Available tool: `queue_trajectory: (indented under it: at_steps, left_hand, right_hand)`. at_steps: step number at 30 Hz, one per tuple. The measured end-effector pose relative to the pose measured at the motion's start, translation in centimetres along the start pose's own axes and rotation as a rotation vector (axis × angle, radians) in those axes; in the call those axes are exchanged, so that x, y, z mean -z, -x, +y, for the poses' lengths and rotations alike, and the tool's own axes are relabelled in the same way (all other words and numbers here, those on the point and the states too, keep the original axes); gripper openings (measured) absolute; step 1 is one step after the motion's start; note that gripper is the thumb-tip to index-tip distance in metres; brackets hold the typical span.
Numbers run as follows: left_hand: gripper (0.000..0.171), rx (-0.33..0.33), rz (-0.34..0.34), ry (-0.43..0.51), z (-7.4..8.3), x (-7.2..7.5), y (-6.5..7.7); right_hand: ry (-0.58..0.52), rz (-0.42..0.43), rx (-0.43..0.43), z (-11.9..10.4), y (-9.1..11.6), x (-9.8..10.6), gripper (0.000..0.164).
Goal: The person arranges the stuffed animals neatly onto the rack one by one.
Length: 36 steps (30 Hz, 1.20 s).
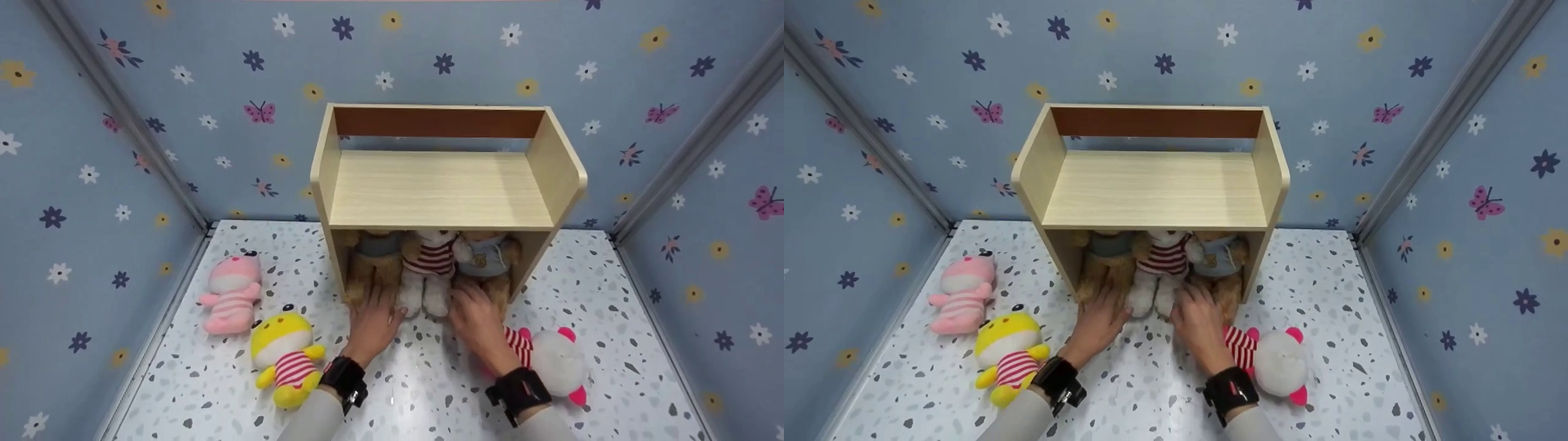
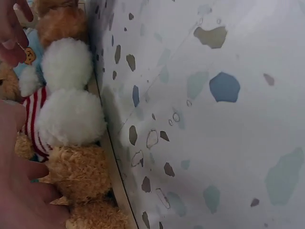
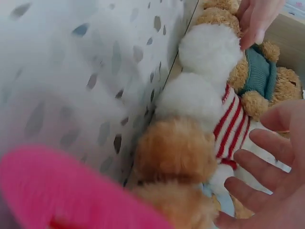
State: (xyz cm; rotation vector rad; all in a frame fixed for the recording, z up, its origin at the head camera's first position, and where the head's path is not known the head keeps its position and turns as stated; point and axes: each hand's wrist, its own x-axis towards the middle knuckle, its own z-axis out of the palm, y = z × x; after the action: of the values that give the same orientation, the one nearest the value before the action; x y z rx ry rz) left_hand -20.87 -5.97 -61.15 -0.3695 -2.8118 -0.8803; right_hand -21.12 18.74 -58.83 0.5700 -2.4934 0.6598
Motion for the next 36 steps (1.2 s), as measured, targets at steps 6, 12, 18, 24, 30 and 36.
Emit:
queue_trajectory:
  at_steps: [6,12,18,24,30,36]
  left_hand:
    - [0.057,0.041,-0.025,0.125,-0.4,1.8,0.6]
    - [0.055,0.067,0.009,0.143,-1.0,3.6,1.2]
    - [0.046,0.051,0.028,0.167,-0.9,5.3,2.2]
    - [0.045,0.087,0.057,0.178,-1.3,7.5,2.9]
    - [0.047,0.133,0.061,0.164,-2.9,9.5,3.7]
    - [0.046,0.214,0.026,0.109,-5.0,11.2,4.5]
  right_hand:
    - [0.028,0.038,0.019,1.5,1.2,2.8,0.033]
    - [0.018,0.043,-0.055,2.7,2.1,4.5,0.061]
    - [-0.001,0.047,-0.086,3.1,3.0,5.2,0.065]
    - [0.014,0.041,-0.13,3.2,3.6,5.5,0.061]
    - [0.029,0.03,-0.146,3.5,4.6,5.9,0.061]
    - [0.032,0.039,-0.136,3.8,5.4,6.1,0.061]
